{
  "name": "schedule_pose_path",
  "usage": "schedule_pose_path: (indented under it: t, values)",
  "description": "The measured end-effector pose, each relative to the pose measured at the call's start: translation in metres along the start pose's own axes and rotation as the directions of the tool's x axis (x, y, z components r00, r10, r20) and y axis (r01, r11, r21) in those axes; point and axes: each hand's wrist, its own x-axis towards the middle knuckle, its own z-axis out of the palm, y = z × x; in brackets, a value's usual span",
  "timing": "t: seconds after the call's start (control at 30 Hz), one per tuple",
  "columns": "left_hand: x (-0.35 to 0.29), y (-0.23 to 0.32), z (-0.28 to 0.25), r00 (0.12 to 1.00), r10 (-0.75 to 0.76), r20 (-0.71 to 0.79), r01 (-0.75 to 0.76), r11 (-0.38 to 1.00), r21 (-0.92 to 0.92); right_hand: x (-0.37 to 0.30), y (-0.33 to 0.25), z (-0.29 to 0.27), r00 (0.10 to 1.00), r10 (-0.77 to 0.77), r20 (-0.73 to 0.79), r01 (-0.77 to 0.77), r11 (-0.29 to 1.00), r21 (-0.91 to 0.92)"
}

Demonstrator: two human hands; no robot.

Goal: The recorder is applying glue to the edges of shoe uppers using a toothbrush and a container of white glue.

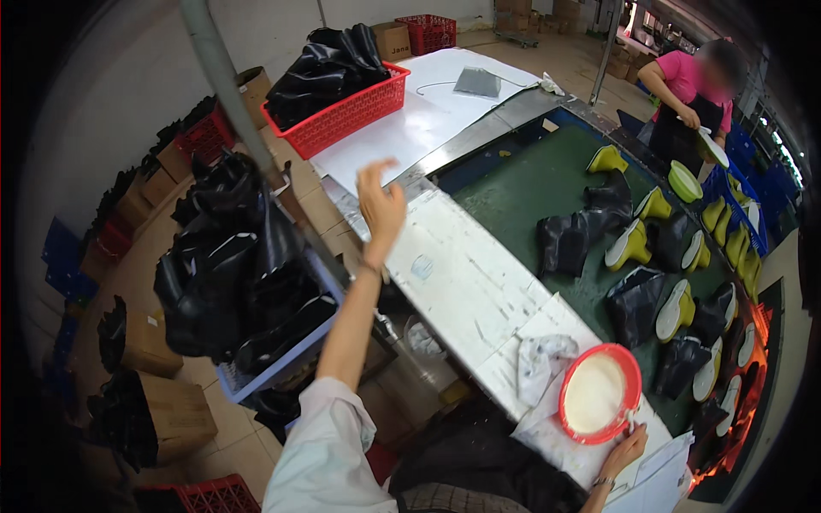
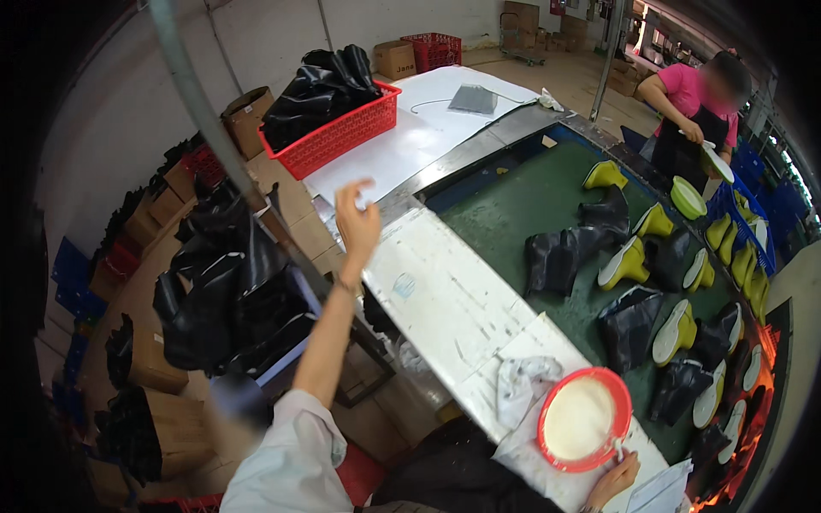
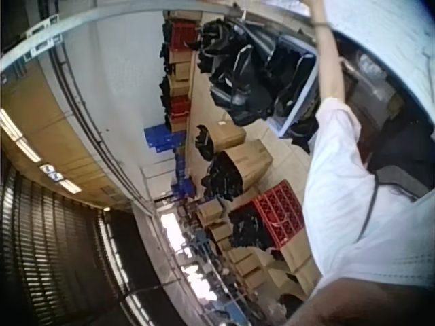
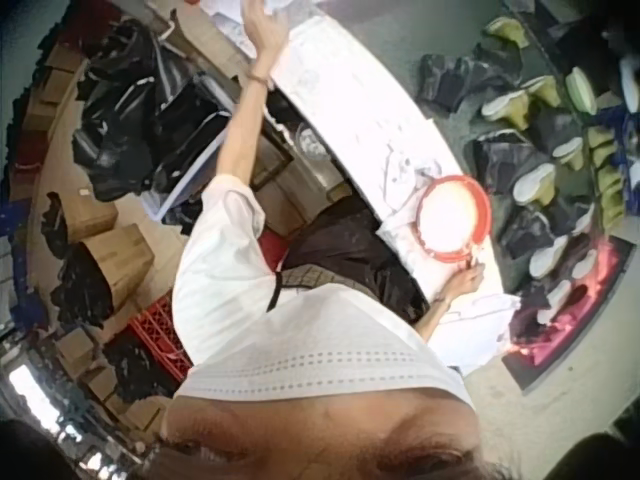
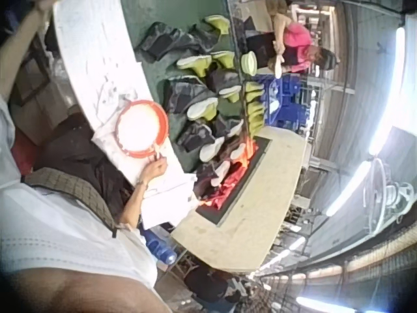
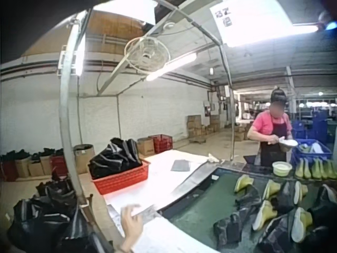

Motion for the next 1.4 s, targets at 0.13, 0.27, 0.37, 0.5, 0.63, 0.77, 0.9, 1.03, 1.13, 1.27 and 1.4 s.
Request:
schedule_pose_path:
  t: [0.13, 0.27, 0.37, 0.5, 0.63, 0.77, 0.9, 1.03, 1.13, 1.27, 1.4]
  values:
    - [0.105, -0.122, 0.059, 0.985, -0.168, -0.037, 0.166, 0.875, 0.455, 0.001, 0.006, -0.001, 0.998, 0.055, -0.028, -0.056, 0.998, -0.039]
    - [0.160, -0.198, 0.042, 0.996, -0.069, 0.056, -0.015, 0.492, 0.871, 0.005, 0.013, -0.008, 0.979, 0.188, 0.074, -0.178, 0.976, -0.122]
    - [0.177, -0.219, 0.026, 0.963, -0.269, -0.003, 0.117, 0.408, 0.906, 0.001, -0.009, -0.008, 0.977, 0.211, -0.019, -0.212, 0.970, -0.120]
    - [0.190, -0.253, -0.006, 0.878, -0.473, -0.072, 0.216, 0.259, 0.941, 0.007, -0.014, 0.006, 0.946, 0.324, -0.031, -0.325, 0.942, -0.082]
    - [0.208, -0.233, 0.002, 0.813, -0.581, 0.047, 0.114, 0.237, 0.965, 0.003, -0.005, -0.004, 0.966, 0.259, -0.020, -0.256, 0.936, -0.243]
    - [0.210, -0.214, -0.006, 0.826, -0.558, 0.079, 0.045, 0.205, 0.978, 0.005, -0.002, -0.006, 0.959, 0.282, 0.020, -0.254, 0.890, -0.378]
    - [0.193, -0.208, 0.003, 0.847, -0.482, 0.225, -0.132, 0.219, 0.967, 0.005, 0.024, 0.006, 0.999, -0.016, -0.047, 0.006, 0.977, -0.211]
    - [0.187, -0.208, 0.017, 0.833, -0.392, 0.389, -0.208, 0.430, 0.879, 0.009, 0.013, 0.013, 0.999, 0.009, -0.047, -0.018, 0.979, -0.201]
    - [0.182, -0.198, 0.022, 0.833, -0.308, 0.460, -0.180, 0.635, 0.752, 0.012, 0.004, 0.014, 1.000, -0.005, -0.028, -0.003, 0.962, -0.273]
    - [0.164, -0.170, 0.028, 0.831, -0.153, 0.534, -0.236, 0.774, 0.588, 0.012, 0.005, 0.013, 0.999, -0.033, -0.019, 0.027, 0.964, -0.263]
    - [0.126, -0.128, 0.062, 0.847, -0.089, 0.525, -0.231, 0.826, 0.513, 0.014, 0.014, 0.017, 1.000, -0.006, -0.009, 0.003, 0.968, -0.252]
